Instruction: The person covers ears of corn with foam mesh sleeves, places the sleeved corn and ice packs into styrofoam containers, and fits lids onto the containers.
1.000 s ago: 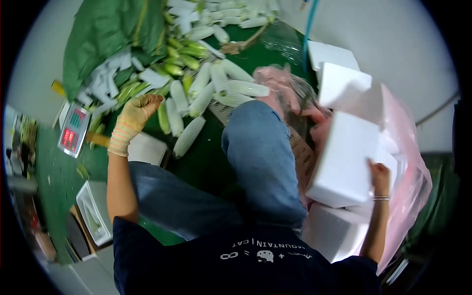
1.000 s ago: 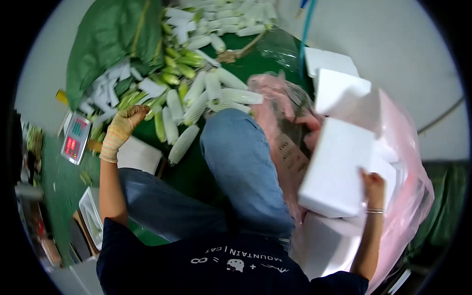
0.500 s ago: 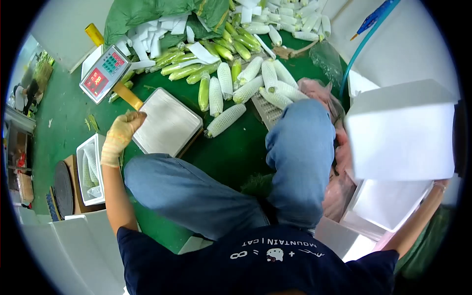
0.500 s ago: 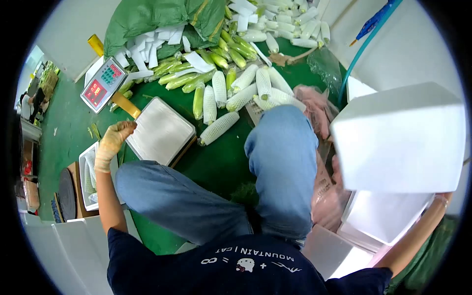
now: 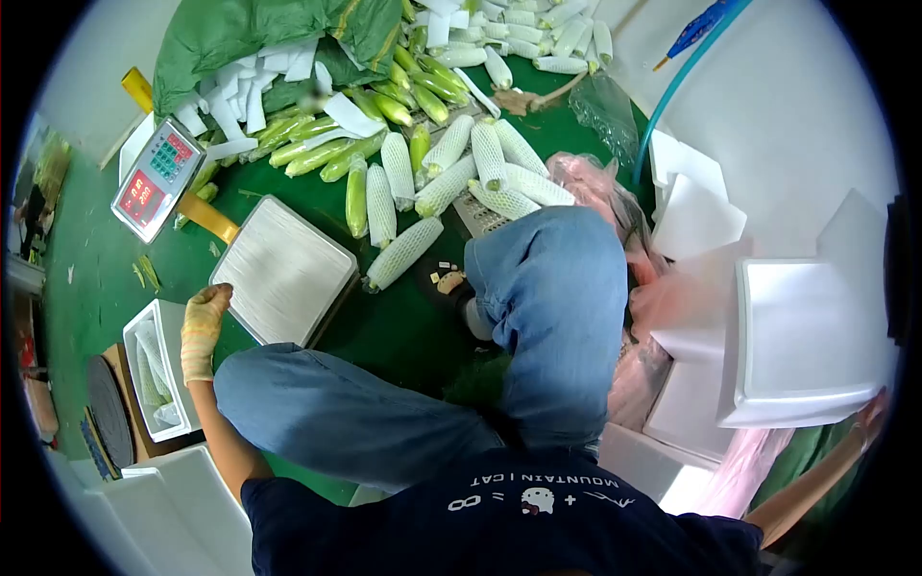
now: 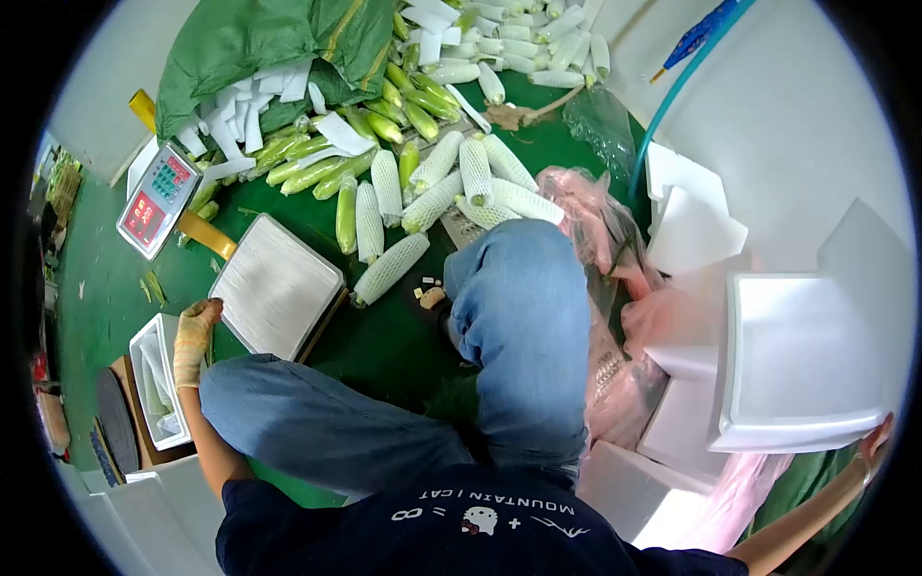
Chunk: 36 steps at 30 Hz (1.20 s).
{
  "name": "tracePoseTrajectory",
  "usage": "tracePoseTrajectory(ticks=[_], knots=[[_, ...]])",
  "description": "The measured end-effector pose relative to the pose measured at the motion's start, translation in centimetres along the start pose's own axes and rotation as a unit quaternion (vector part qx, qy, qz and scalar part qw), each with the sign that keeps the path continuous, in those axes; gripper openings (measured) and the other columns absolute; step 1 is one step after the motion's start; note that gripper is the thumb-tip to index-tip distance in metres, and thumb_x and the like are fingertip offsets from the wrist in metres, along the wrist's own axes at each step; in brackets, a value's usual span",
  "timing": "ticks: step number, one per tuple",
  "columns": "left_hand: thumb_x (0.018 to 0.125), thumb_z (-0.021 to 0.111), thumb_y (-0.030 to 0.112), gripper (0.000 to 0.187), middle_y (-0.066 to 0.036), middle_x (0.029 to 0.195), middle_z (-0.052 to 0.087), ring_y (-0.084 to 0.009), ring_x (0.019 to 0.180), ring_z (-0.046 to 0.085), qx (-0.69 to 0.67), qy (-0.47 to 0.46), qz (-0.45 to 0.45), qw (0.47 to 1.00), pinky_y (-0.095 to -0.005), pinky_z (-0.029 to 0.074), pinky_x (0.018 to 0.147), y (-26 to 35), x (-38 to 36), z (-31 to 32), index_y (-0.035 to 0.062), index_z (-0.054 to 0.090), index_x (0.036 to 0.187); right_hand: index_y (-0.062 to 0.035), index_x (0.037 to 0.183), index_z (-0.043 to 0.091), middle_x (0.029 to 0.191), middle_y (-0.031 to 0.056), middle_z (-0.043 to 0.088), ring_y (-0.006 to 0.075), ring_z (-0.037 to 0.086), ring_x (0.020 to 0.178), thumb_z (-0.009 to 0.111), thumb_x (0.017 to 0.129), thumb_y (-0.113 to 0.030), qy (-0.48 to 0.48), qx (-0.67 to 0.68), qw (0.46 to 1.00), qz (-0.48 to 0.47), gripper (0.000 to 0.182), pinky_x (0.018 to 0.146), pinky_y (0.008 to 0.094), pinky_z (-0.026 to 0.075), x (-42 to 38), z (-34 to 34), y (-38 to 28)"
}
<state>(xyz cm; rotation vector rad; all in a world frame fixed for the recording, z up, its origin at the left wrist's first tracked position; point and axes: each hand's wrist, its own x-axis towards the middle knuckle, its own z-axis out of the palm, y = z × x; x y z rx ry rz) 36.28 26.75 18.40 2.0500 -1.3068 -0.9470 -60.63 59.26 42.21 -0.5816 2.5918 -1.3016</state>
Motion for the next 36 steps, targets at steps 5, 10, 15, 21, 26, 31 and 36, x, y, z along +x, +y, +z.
tracePoseTrajectory(ticks=[5, 10, 15, 21, 26, 31, 36], knots=[[0.086, 0.064, 0.032, 0.045, -0.011, 0.093, 0.065, -0.0163, 0.086, 0.058, -0.002, -0.011, 0.066, 0.998, -0.0268, 0.043, 0.083, -1.1, 3.2, -1.3, -0.0079, 0.06, 0.107, 0.0009, 0.104, 0.064, 0.09, 0.0104, 0.062, 0.0138, 0.055, 0.079, 0.053, 0.09, -0.035, 0.026, -0.046, 0.998, 0.013, 0.04, 0.068, 0.028, 0.043, 0.0, -2.8, 2.1], [0.087, 0.063, 0.028, 0.038, -0.009, 0.09, 0.066, -0.0132, 0.084, 0.057, -0.026, 0.004, 0.1, 0.995, -0.0253, 0.043, 0.081, 4.1, 1.2, -1.6, -0.006, 0.063, 0.104, 0.0013, 0.101, 0.066, 0.085, 0.01, 0.062, 0.0136, 0.055, 0.074, 0.054, 0.089, -0.036, 0.058, -0.11, 0.992, 0.01, 0.041, 0.065, 0.0281, 0.042, 1.2, -4.9, 2.1], [0.085, 0.063, 0.032, 0.038, -0.01, 0.09, 0.067, -0.0152, 0.085, 0.059, 0.053, -0.039, 0.104, 0.992, -0.0267, 0.044, 0.081, 3.0, 3.0, 1.0, -0.0011, 0.065, 0.103, 0.0018, 0.097, 0.067, 0.08, 0.0097, 0.062, 0.0134, 0.054, 0.07, 0.055, 0.088, -0.037, 0.109, -0.212, 0.97, -0.044, 0.042, 0.061, 0.0281, 0.042, 5.3, -4.0, -0.6], [0.086, 0.065, 0.027, 0.038, -0.009, 0.091, 0.066, -0.0119, 0.086, 0.057, 0.011, -0.02, 0.105, 0.994, -0.024, 0.043, 0.081, 5.7, 0.0, -1.7, -0.0058, 0.062, 0.105, 0.0023, 0.093, 0.069, 0.074, 0.0092, 0.062, 0.0133, 0.054, 0.065, 0.056, 0.087, -0.038, 0.021, -0.161, 0.935, -0.314, 0.043, 0.057, 0.0282, 0.041, 2.3, 15.2, -12.8], [0.087, 0.063, 0.018, 0.026, -0.009, 0.095, 0.067, -0.0129, 0.088, 0.058, -0.007, 0.089, 0.17, 0.981, -0.0259, 0.044, 0.082, 14.0, -5.7, -1.2, -0.0001, 0.063, 0.106, 0.0009, 0.089, 0.062, 0.071, 0.0068, 0.062, 0.0129, 0.055, 0.059, 0.066, 0.075, -0.022, -0.333, -0.129, 0.835, -0.419, 0.027, 0.055, 0.0302, 0.044, -15.1, 40.8, -24.0], [0.067, 0.074, 0.013, 0.067, -0.011, 0.126, 0.051, -0.0303, 0.119, 0.046, 0.288, 0.091, 0.506, 0.808, -0.0396, 0.037, 0.099, 24.3, -10.2, 3.2, 0.0083, 0.047, 0.128, -0.0044, 0.093, 0.06, 0.085, 0.0147, 0.063, 0.0327, 0.062, 0.078, 0.066, 0.068, -0.026, -0.429, -0.056, 0.495, -0.754, 0.034, 0.07, 0.0407, 0.05, -29.3, 59.5, -26.2], [0.061, 0.078, 0.026, 0.081, -0.018, 0.109, 0.057, -0.0324, 0.102, 0.055, 0.495, -0.021, 0.323, 0.807, -0.0387, 0.043, 0.088, 16.6, -4.8, 7.0, 0.0007, 0.042, 0.129, -0.0052, 0.076, 0.059, 0.08, 0.0075, 0.058, 0.027, 0.059, 0.087, 0.065, 0.064, -0.021, -0.482, 0.067, 0.369, -0.792, 0.021, 0.068, 0.0391, 0.05, -39.5, 68.9, -23.1]])
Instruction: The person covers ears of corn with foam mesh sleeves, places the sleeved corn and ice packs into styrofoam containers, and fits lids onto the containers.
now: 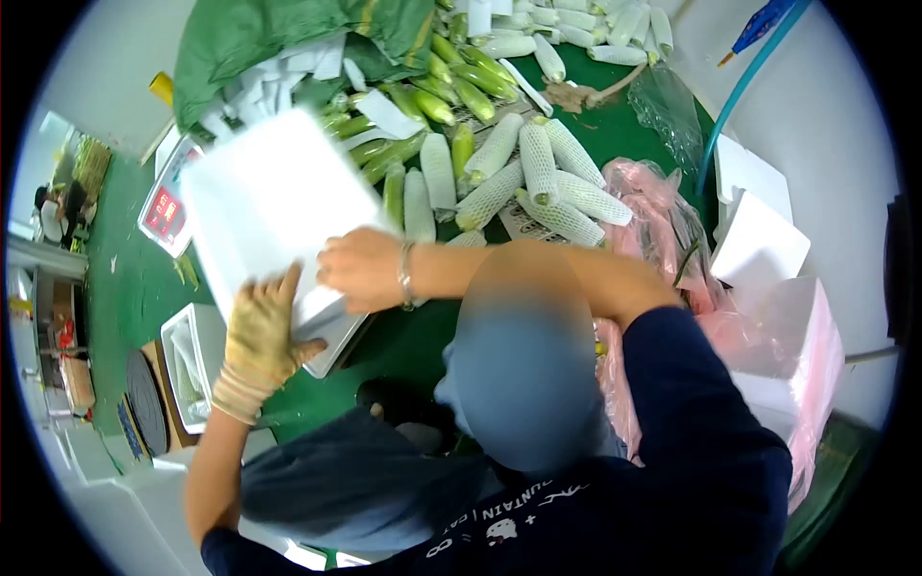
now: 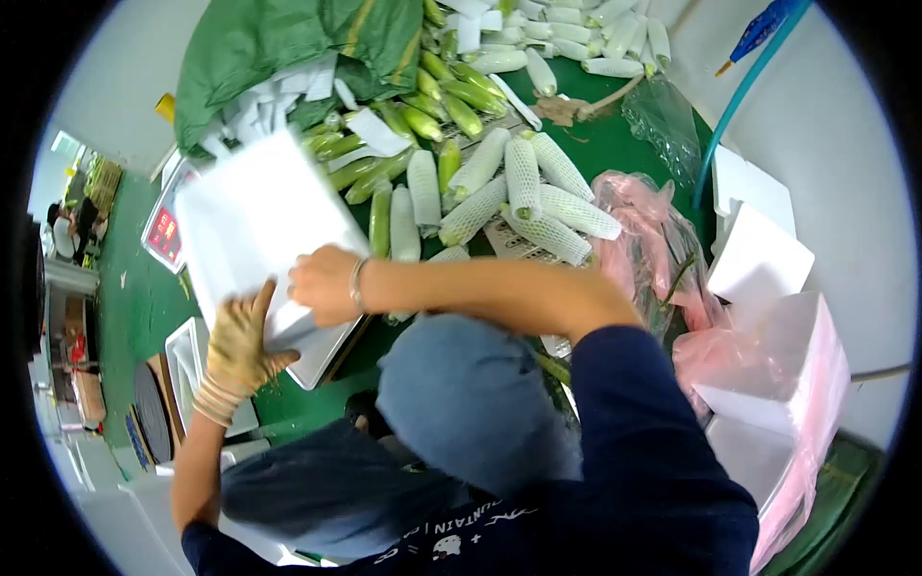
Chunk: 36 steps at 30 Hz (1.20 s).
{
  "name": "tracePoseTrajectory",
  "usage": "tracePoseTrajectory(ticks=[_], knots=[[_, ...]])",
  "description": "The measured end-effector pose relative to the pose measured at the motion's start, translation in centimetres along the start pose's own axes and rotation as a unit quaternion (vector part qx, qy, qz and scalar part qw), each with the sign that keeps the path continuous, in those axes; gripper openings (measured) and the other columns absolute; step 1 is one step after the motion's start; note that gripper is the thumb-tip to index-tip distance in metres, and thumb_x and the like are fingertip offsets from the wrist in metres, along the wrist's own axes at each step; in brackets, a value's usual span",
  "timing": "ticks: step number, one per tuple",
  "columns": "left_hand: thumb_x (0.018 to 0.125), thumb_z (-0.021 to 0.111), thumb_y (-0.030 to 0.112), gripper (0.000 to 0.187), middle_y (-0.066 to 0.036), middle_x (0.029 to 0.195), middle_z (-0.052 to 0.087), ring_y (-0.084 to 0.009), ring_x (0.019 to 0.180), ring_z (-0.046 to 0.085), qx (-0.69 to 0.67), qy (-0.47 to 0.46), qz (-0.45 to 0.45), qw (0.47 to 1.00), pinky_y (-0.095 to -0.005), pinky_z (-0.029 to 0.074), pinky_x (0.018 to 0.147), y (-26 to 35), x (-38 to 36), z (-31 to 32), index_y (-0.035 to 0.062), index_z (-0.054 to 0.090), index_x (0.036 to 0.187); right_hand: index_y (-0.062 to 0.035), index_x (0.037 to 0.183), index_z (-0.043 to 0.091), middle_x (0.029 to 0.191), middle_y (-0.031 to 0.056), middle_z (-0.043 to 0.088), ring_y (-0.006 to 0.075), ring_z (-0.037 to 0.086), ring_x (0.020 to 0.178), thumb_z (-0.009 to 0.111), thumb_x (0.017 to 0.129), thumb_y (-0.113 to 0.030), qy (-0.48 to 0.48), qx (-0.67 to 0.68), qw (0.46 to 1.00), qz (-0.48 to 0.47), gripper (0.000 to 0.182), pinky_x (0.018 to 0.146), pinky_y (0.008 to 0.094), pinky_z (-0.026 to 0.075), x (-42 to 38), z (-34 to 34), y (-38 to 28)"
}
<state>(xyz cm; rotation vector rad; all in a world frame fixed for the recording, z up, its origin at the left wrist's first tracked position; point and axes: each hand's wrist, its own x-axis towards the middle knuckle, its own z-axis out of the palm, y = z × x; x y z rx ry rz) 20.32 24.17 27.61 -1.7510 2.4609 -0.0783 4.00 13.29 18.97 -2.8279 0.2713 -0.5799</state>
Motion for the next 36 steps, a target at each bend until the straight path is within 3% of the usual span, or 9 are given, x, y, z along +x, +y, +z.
tracePoseTrajectory(ticks=[4, 10, 15, 19, 21, 23, 25, 29, 36], knots=[[0.064, 0.076, 0.018, 0.052, -0.018, 0.085, 0.061, -0.0351, 0.079, 0.059, -0.087, -0.027, -0.119, 0.989, -0.0415, 0.048, 0.071, -5.1, -6.3, 12.1, -0.0002, 0.055, 0.108, -0.0001, 0.116, 0.052, 0.109, 0.0159, 0.05, 0.0304, 0.05, 0.104, 0.068, 0.073, -0.021, 0.119, 0.247, 0.96, 0.062, 0.05, 0.089, 0.0376, 0.041, -4.6, 3.1, 2.2], [0.065, 0.073, 0.012, 0.038, -0.015, 0.085, 0.061, -0.036, 0.078, 0.058, -0.185, -0.035, -0.18, 0.965, -0.0423, 0.047, 0.07, -4.8, -7.1, 12.2, 0.0042, 0.059, 0.099, 0.0026, 0.104, 0.053, 0.093, 0.0209, 0.058, 0.0364, 0.058, 0.085, 0.062, 0.075, -0.016, 0.269, 0.043, 0.81, 0.52, 0.035, 0.076, 0.0413, 0.048, -25.1, 1.7, 12.7], [0.057, 0.075, 0.01, 0.049, -0.015, 0.096, 0.064, -0.0338, 0.087, 0.06, -0.06, -0.168, -0.182, 0.967, -0.0408, 0.048, 0.078, -1.8, -5.3, 7.0, 0.0049, 0.06, 0.104, 0.0121, 0.109, 0.049, 0.106, 0.0269, 0.056, 0.0378, 0.058, 0.094, 0.064, 0.077, -0.032, 0.135, 0.001, 0.761, 0.634, 0.057, 0.083, 0.0406, 0.048, -27.6, 0.0, 23.5], [0.07, 0.069, 0.001, 0.04, -0.014, 0.106, 0.062, -0.0318, 0.1, 0.059, -0.294, 0.05, -0.261, 0.918, -0.0378, 0.047, 0.086, 8.3, 4.6, 5.5, 0.0042, 0.059, 0.109, 0.0192, 0.118, 0.039, 0.116, 0.0311, 0.052, 0.04, 0.055, 0.107, 0.073, 0.066, -0.045, -0.05, -0.019, 0.683, 0.728, 0.089, 0.089, 0.0416, 0.047, -24.9, 6.4, 29.8], [0.071, 0.071, 0.013, 0.053, -0.018, 0.115, 0.057, -0.0338, 0.109, 0.053, -0.332, -0.021, -0.129, 0.934, -0.0416, 0.041, 0.095, 13.2, 12.0, 12.2, 0.0038, 0.051, 0.12, 0.017, 0.118, 0.036, 0.11, 0.0302, 0.056, 0.0372, 0.058, 0.103, 0.078, 0.059, -0.032, 0.026, 0.337, 0.596, 0.729, 0.088, 0.083, 0.042, 0.048, -25.7, 2.4, 30.3], [0.068, 0.073, 0.026, 0.061, -0.018, 0.115, 0.055, -0.0341, 0.11, 0.05, -0.237, -0.038, -0.15, 0.959, -0.0416, 0.04, 0.093, 14.0, 16.2, 22.7, 0.0017, 0.048, 0.119, 0.013, 0.115, 0.039, 0.104, 0.0276, 0.058, 0.0353, 0.06, 0.097, 0.077, 0.059, -0.027, 0.211, 0.315, 0.617, 0.69, 0.078, 0.081, 0.0406, 0.048, -26.7, 1.5, 26.3], [0.065, 0.074, 0.027, 0.061, -0.016, 0.113, 0.055, -0.0332, 0.109, 0.05, -0.181, -0.098, -0.164, 0.965, -0.0408, 0.041, 0.091, 15.0, 18.3, 27.3, 0.0022, 0.05, 0.115, 0.0082, 0.118, 0.04, 0.101, 0.0242, 0.059, 0.0365, 0.06, 0.094, 0.075, 0.06, -0.026, 0.206, 0.149, 0.74, 0.622, 0.076, 0.082, 0.0419, 0.047, -28.5, -0.2, 20.9], [0.057, 0.075, 0.024, 0.066, -0.014, 0.106, 0.057, -0.0326, 0.103, 0.053, -0.109, -0.092, -0.205, 0.968, -0.0408, 0.043, 0.09, 14.8, 17.4, 29.8, 0.0021, 0.05, 0.114, 0.0002, 0.128, 0.04, 0.118, 0.0237, 0.05, 0.0374, 0.048, 0.114, 0.074, 0.056, -0.016, 0.06, 0.075, 0.789, 0.606, 0.082, 0.098, 0.0401, 0.037, -33.6, -0.4, 9.4], [0.057, 0.078, 0.02, 0.069, -0.015, 0.102, 0.062, -0.0235, 0.09, 0.061, -0.641, -0.103, -0.231, 0.725, -0.0327, 0.048, 0.081, 17.7, 16.3, 27.6, -0.005, 0.049, 0.114, -0.0008, 0.125, 0.043, 0.116, 0.0203, 0.052, 0.037, 0.049, 0.11, 0.072, 0.059, -0.012, 0.085, 0.131, 0.751, 0.641, 0.073, 0.095, 0.0403, 0.04, -36.0, 8.3, 5.1]])
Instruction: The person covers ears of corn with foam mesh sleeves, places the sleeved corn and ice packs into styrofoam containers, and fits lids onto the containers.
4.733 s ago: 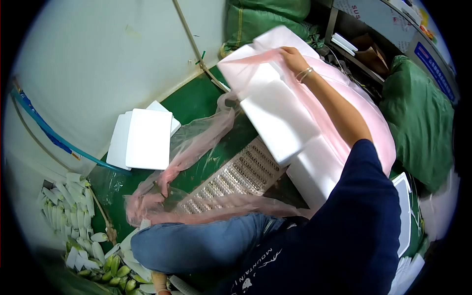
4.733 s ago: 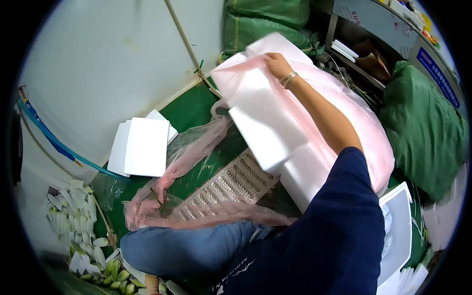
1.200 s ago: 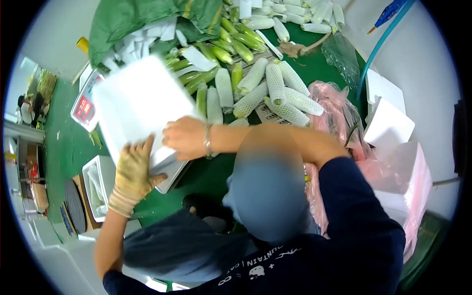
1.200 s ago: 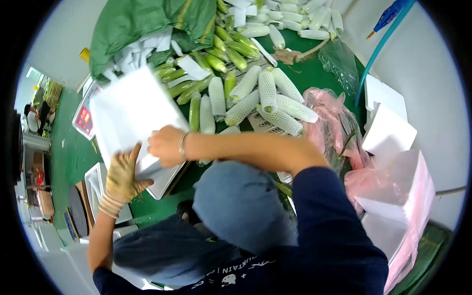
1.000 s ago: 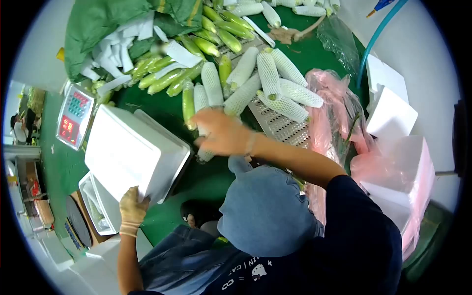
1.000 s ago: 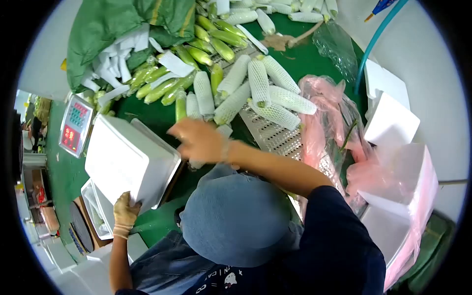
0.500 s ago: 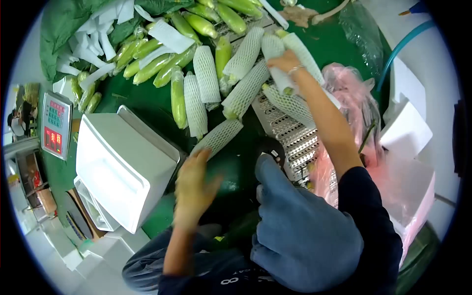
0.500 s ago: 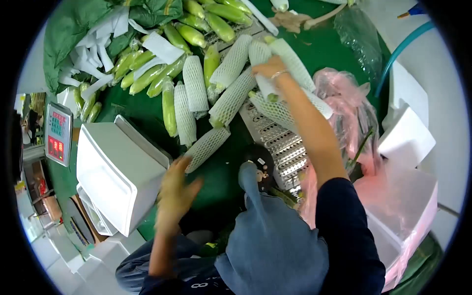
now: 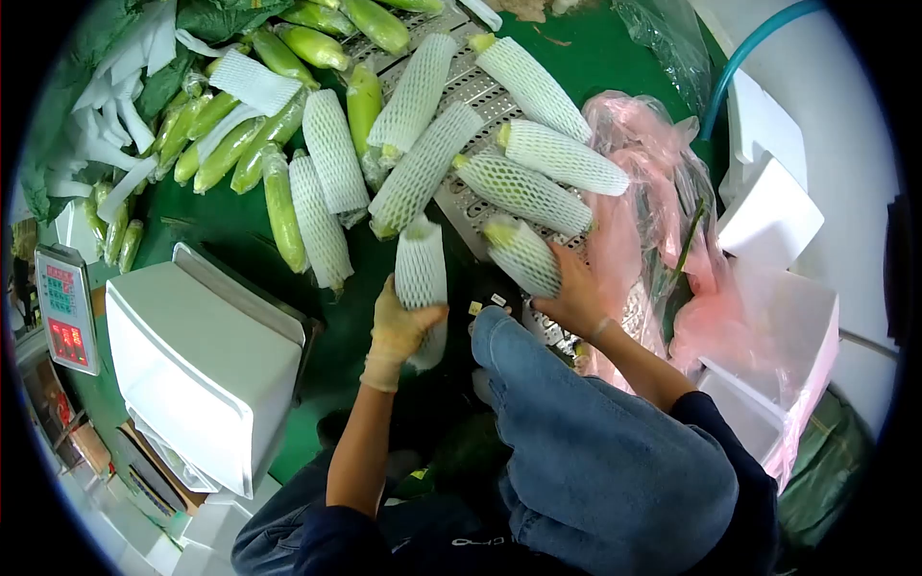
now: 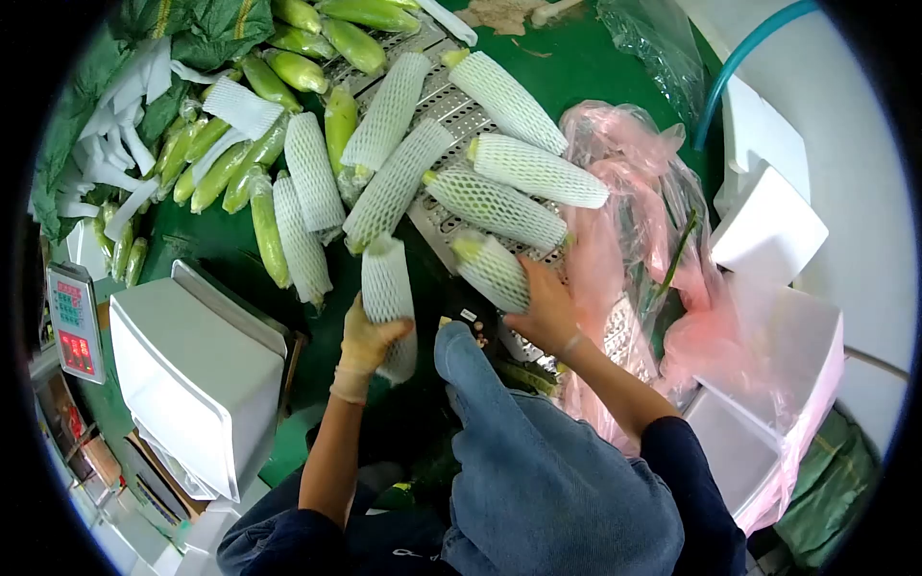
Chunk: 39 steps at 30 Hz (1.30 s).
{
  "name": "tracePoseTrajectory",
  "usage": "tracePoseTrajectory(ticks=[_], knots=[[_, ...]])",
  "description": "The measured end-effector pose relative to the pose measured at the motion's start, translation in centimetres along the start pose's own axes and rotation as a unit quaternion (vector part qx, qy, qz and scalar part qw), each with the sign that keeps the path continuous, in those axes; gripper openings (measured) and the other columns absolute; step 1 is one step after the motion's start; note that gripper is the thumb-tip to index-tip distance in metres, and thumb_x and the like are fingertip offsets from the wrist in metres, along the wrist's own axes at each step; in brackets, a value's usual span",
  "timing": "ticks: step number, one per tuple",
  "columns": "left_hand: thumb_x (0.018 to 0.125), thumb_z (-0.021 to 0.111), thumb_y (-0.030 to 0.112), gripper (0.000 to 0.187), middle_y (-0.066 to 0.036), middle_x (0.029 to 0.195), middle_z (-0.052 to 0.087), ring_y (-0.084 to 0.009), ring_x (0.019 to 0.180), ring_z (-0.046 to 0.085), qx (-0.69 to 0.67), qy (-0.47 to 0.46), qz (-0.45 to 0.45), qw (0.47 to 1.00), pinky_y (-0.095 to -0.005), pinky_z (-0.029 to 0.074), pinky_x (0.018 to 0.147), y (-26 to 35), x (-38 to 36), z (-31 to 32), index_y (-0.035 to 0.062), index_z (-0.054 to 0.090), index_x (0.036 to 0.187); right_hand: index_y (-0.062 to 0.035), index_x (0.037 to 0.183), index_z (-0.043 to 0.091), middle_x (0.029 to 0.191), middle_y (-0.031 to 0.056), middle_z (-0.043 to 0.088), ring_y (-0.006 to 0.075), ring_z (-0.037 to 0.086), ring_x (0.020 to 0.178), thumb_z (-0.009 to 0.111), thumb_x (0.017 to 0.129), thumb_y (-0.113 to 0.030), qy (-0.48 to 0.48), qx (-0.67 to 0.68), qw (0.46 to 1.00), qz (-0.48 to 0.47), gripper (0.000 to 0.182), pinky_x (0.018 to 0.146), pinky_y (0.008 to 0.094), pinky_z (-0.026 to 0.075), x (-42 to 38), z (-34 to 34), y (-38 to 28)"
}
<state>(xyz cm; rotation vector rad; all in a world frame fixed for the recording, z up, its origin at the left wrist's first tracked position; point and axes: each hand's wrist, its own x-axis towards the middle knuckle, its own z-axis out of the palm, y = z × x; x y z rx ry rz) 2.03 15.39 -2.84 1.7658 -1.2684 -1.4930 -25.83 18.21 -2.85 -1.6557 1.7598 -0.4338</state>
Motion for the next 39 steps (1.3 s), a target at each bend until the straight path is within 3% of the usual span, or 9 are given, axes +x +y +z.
tracePoseTrajectory(ticks=[4, 8, 15, 17, 21, 24, 30, 35, 39], knots=[[0.062, 0.074, 0.015, 0.058, -0.009, 0.095, 0.061, -0.0203, 0.081, 0.059, -0.241, -0.074, -0.069, 0.965, -0.0316, 0.048, 0.073, 2.7, 3.4, 1.1, -0.0046, 0.05, 0.111, -0.0004, 0.123, 0.045, 0.118, 0.0196, 0.051, 0.0354, 0.05, 0.109, 0.069, 0.064, -0.01, -0.058, -0.045, 0.986, -0.152, 0.065, 0.095, 0.0406, 0.039, 5.3, -1.2, -1.8], [0.064, 0.071, 0.012, 0.049, -0.006, 0.091, 0.059, -0.0174, 0.078, 0.057, -0.319, -0.077, -0.091, 0.94, -0.0319, 0.047, 0.07, 2.0, 3.8, 1.0, -0.0026, 0.053, 0.107, -0.001, 0.122, 0.044, 0.112, 0.0186, 0.05, 0.037, 0.052, 0.101, 0.069, 0.063, -0.004, 0.109, -0.198, 0.956, -0.186, 0.064, 0.089, 0.041, 0.043, 11.6, -8.2, -1.4], [0.066, 0.07, 0.025, 0.061, -0.016, 0.102, 0.061, -0.0299, 0.095, 0.059, -0.523, -0.076, -0.149, 0.836, -0.0415, 0.049, 0.085, -0.6, 0.3, 0.6, -0.0044, 0.051, 0.115, -0.0026, 0.114, 0.042, 0.107, 0.0198, 0.053, 0.0366, 0.056, 0.098, 0.072, 0.058, -0.007, 0.029, -0.287, 0.949, -0.127, 0.064, 0.081, 0.0412, 0.048, 15.2, -8.0, 1.6], [0.066, 0.07, 0.025, 0.062, -0.018, 0.103, 0.06, -0.032, 0.095, 0.059, -0.588, -0.058, -0.178, 0.787, -0.0443, 0.048, 0.087, 0.2, -1.7, 1.0, -0.0051, 0.051, 0.116, -0.0009, 0.114, 0.043, 0.103, 0.0227, 0.058, 0.0369, 0.058, 0.095, 0.074, 0.057, -0.016, 0.004, -0.177, 0.981, 0.078, 0.067, 0.079, 0.0431, 0.049, 13.4, -10.2, -1.6], [0.073, 0.068, 0.023, 0.057, -0.018, 0.106, 0.059, -0.0322, 0.099, 0.057, -0.628, -0.081, -0.23, 0.739, -0.047, 0.045, 0.092, 1.2, -3.0, 3.9, -0.0055, 0.049, 0.118, 0.0006, 0.121, 0.043, 0.101, 0.0253, 0.06, 0.0386, 0.059, 0.094, 0.075, 0.057, -0.03, -0.06, -0.054, 0.994, -0.075, 0.078, 0.082, 0.0442, 0.047, 9.6, -10.8, -1.8], [0.08, 0.063, 0.017, 0.038, -0.015, 0.104, 0.061, -0.0294, 0.096, 0.058, -0.605, -0.092, -0.211, 0.762, -0.0425, 0.047, 0.088, 2.3, -1.1, 5.2, -0.0032, 0.055, 0.112, 0.0019, 0.123, 0.042, 0.103, 0.0259, 0.059, 0.0387, 0.059, 0.096, 0.074, 0.06, -0.037, -0.202, -0.087, 0.975, -0.027, 0.081, 0.085, 0.043, 0.046, 8.9, -8.1, -2.6], [0.079, 0.066, 0.017, 0.032, -0.009, 0.096, 0.063, -0.0236, 0.088, 0.06, -0.555, -0.159, -0.228, 0.784, -0.039, 0.049, 0.082, 3.9, 1.8, 5.6, 0.0003, 0.059, 0.105, 0.003, 0.125, 0.043, 0.109, 0.02, 0.06, 0.0344, 0.059, 0.099, 0.07, 0.067, -0.035, -0.198, 0.079, 0.976, -0.035, 0.075, 0.088, 0.0406, 0.045, 7.0, -4.6, -2.1], [0.073, 0.062, 0.01, 0.042, -0.009, 0.103, 0.061, -0.0237, 0.094, 0.059, -0.539, -0.191, -0.101, 0.814, -0.0374, 0.047, 0.086, 4.0, 2.9, 7.4, -0.0006, 0.053, 0.113, 0.0011, 0.128, 0.043, 0.113, 0.0106, 0.059, 0.025, 0.059, 0.1, 0.064, 0.073, -0.019, -0.161, 0.34, 0.916, 0.136, 0.062, 0.087, 0.0386, 0.047, 6.9, -5.5, 1.5], [0.072, 0.058, 0.013, 0.047, -0.01, 0.105, 0.061, -0.0247, 0.095, 0.06, -0.58, -0.222, -0.104, 0.777, -0.038, 0.048, 0.086, 3.6, 3.2, 5.8, -0.0004, 0.053, 0.117, -0.0002, 0.124, 0.046, 0.108, 0.0096, 0.06, 0.0214, 0.058, 0.097, 0.059, 0.072, -0.008, -0.165, 0.595, 0.739, 0.269, 0.054, 0.086, 0.0352, 0.048, 6.2, -6.6, 0.8]])
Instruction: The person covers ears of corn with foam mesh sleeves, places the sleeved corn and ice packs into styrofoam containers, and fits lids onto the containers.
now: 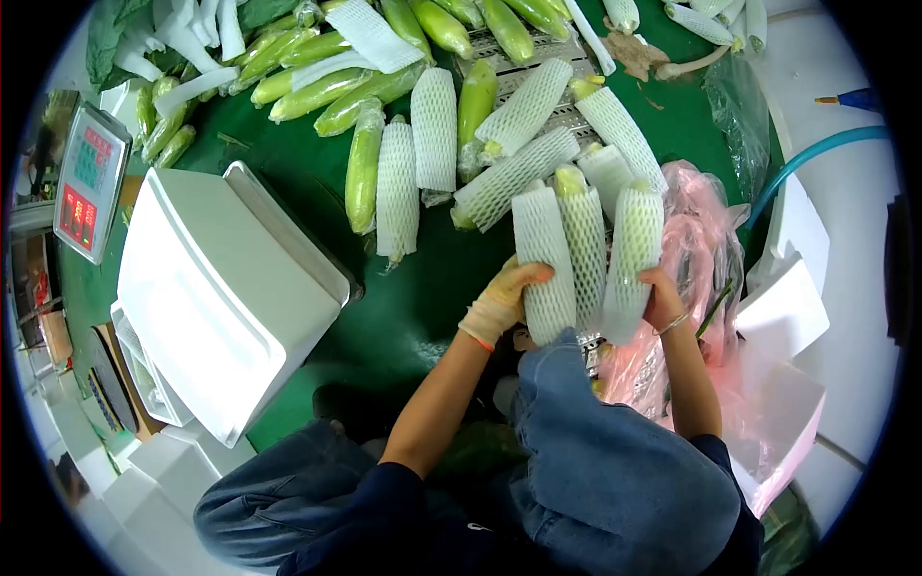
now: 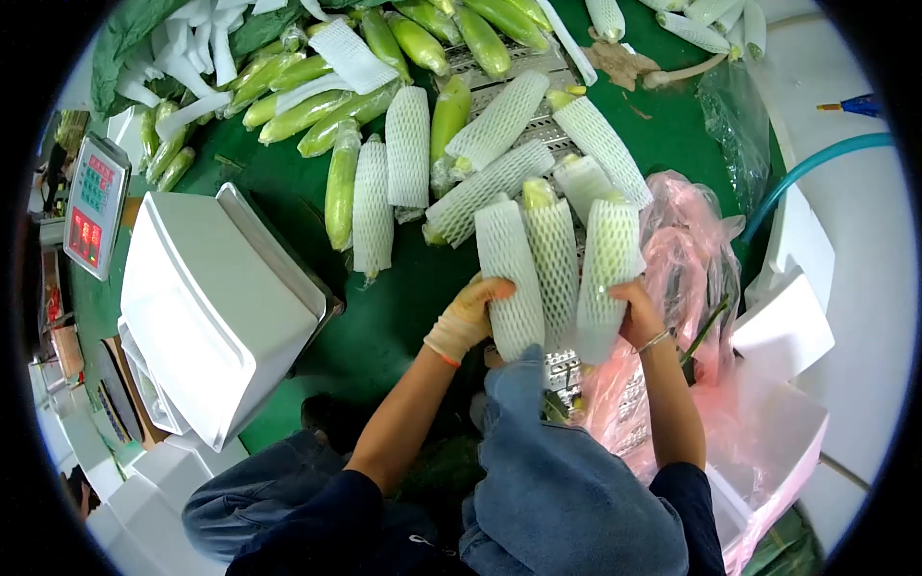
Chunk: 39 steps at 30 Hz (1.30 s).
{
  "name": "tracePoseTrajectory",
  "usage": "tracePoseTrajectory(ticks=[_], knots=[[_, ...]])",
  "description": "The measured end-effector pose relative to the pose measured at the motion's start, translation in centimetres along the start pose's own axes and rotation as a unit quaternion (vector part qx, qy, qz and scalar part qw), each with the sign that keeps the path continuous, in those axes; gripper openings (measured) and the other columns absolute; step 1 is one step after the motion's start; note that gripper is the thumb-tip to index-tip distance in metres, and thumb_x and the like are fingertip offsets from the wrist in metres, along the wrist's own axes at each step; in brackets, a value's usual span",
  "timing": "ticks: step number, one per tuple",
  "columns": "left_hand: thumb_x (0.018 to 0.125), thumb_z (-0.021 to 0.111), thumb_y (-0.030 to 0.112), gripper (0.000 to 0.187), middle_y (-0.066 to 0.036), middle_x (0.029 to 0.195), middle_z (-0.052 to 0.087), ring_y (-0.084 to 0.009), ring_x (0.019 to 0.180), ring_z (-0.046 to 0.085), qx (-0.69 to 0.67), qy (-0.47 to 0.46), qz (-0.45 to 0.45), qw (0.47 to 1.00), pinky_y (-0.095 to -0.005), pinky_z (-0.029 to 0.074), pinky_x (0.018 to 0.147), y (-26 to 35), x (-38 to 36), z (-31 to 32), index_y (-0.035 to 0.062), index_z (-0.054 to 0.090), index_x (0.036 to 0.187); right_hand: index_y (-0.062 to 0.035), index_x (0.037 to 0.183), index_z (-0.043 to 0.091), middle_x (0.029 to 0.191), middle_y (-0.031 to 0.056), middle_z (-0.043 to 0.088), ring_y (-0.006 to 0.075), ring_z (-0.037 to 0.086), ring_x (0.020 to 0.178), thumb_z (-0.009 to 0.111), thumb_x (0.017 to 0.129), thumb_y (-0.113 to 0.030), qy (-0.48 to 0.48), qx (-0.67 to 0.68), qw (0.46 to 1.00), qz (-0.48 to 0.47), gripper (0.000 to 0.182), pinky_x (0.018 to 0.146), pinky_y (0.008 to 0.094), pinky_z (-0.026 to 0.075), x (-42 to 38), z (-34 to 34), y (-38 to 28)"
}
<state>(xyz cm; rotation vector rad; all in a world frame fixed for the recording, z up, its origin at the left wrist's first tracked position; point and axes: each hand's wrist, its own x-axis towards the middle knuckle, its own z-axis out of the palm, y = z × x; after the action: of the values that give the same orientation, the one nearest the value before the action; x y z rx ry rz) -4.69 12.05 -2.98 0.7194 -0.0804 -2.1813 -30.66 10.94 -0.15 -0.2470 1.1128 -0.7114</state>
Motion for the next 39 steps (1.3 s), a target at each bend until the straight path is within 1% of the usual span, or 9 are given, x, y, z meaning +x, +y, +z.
tracePoseTrajectory(ticks=[6, 15, 23, 24, 26, 28, 32, 34, 39], knots=[[0.073, 0.057, 0.014, 0.045, -0.011, 0.104, 0.061, -0.0244, 0.095, 0.06, 0.146, 0.034, 0.126, 0.981, -0.0364, 0.046, 0.088, 2.5, -1.8, 1.2, -0.0006, 0.054, 0.115, 0.0019, 0.128, 0.043, 0.107, 0.0058, 0.058, 0.0165, 0.053, 0.098, 0.064, 0.068, -0.01, 0.035, -0.295, 0.946, -0.134, 0.065, 0.085, 0.0307, 0.043, 1.2, 8.7, -1.8], [0.085, 0.058, 0.045, 0.064, -0.013, 0.12, 0.054, -0.0272, 0.108, 0.054, 0.12, 0.34, 0.592, 0.721, -0.0404, 0.045, 0.093, 15.9, -30.1, 6.6, 0.001, 0.044, 0.128, 0.0027, 0.122, 0.045, 0.105, 0.0127, 0.059, 0.0199, 0.056, 0.098, 0.071, 0.07, -0.019, -0.472, -0.268, 0.827, -0.149, 0.062, 0.084, 0.0317, 0.045, -3.8, 42.3, 0.9], [0.079, 0.065, 0.045, 0.065, -0.01, 0.119, 0.056, -0.0243, 0.105, 0.055, 0.105, 0.445, 0.433, 0.777, -0.0355, 0.042, 0.095, 27.2, -36.2, -9.7, 0.0036, 0.05, 0.127, 0.0155, 0.118, 0.049, 0.118, 0.0286, 0.055, 0.0331, 0.057, 0.108, 0.073, 0.057, -0.043, -0.264, -0.517, 0.806, -0.114, 0.088, 0.09, 0.033, 0.046, 7.7, 57.7, 15.6], [0.078, 0.065, 0.044, 0.067, -0.01, 0.121, 0.056, -0.0245, 0.106, 0.055, 0.117, 0.466, 0.418, 0.771, -0.036, 0.042, 0.095, 26.6, -35.5, -9.0, 0.0021, 0.048, 0.128, 0.0181, 0.127, 0.036, 0.13, 0.0328, 0.042, 0.0359, 0.047, 0.119, 0.07, 0.064, -0.043, -0.303, -0.57, 0.752, -0.136, 0.094, 0.099, 0.0341, 0.039, 7.3, 56.9, 15.1], [0.081, 0.067, 0.033, 0.064, -0.015, 0.125, 0.053, -0.0243, 0.111, 0.052, 0.326, 0.603, 0.329, 0.65, -0.0341, 0.039, 0.097, 28.9, -34.8, -13.7, -0.0022, 0.044, 0.129, 0.0177, 0.127, 0.037, 0.139, 0.0333, 0.03, 0.0413, 0.033, 0.129, 0.06, 0.073, -0.023, -0.212, -0.723, 0.369, -0.544, 0.072, 0.108, 0.0402, 0.027, 4.5, 53.0, 14.8], [0.081, 0.067, 0.015, 0.06, -0.02, 0.131, 0.048, -0.024, 0.121, 0.045, 0.545, 0.647, 0.363, 0.391, -0.0337, 0.034, 0.103, 28.6, -33.3, -14.3, -0.0067, 0.04, 0.13, 0.0114, 0.125, 0.042, 0.132, 0.0285, 0.038, 0.0382, 0.041, 0.121, 0.055, 0.077, -0.009, -0.269, -0.49, 0.402, -0.725, 0.054, 0.103, 0.0404, 0.033, 1.4, 47.6, 10.9], [0.088, 0.055, 0.003, 0.041, -0.013, 0.127, 0.053, -0.0213, 0.114, 0.051, 0.591, 0.557, 0.51, 0.284, -0.0315, 0.036, 0.099, 24.8, -28.5, -1.2, -0.0045, 0.046, 0.127, 0.0, 0.118, 0.048, 0.114, 0.0192, 0.05, 0.0357, 0.05, 0.107, 0.06, 0.071, -0.009, -0.17, -0.502, 0.647, -0.548, 0.05, 0.093, 0.039, 0.041, 2.3, 30.4, 1.1], [0.085, 0.056, -0.001, 0.038, -0.011, 0.125, 0.055, -0.0196, 0.112, 0.051, 0.545, 0.456, 0.586, 0.39, -0.0319, 0.039, 0.098, 20.2, -22.6, 3.6, -0.0021, 0.051, 0.124, -0.0003, 0.118, 0.046, 0.112, 0.0215, 0.051, 0.0365, 0.051, 0.105, 0.059, 0.069, -0.004, 0.06, -0.537, 0.696, -0.472, 0.051, 0.091, 0.0384, 0.042, 6.2, 18.9, -2.9], [0.076, 0.067, 0.016, 0.042, -0.017, 0.114, 0.059, -0.0307, 0.106, 0.056, 0.724, 0.213, 0.342, 0.56, -0.0362, 0.043, 0.092, 10.6, -1.9, 3.5, 0.0009, 0.056, 0.114, -0.0027, 0.119, 0.038, 0.111, 0.0236, 0.05, 0.0404, 0.051, 0.104, 0.067, 0.067, -0.013, 0.303, -0.718, 0.483, -0.399, 0.061, 0.083, 0.0449, 0.046, 13.6, 4.1, -12.2]])
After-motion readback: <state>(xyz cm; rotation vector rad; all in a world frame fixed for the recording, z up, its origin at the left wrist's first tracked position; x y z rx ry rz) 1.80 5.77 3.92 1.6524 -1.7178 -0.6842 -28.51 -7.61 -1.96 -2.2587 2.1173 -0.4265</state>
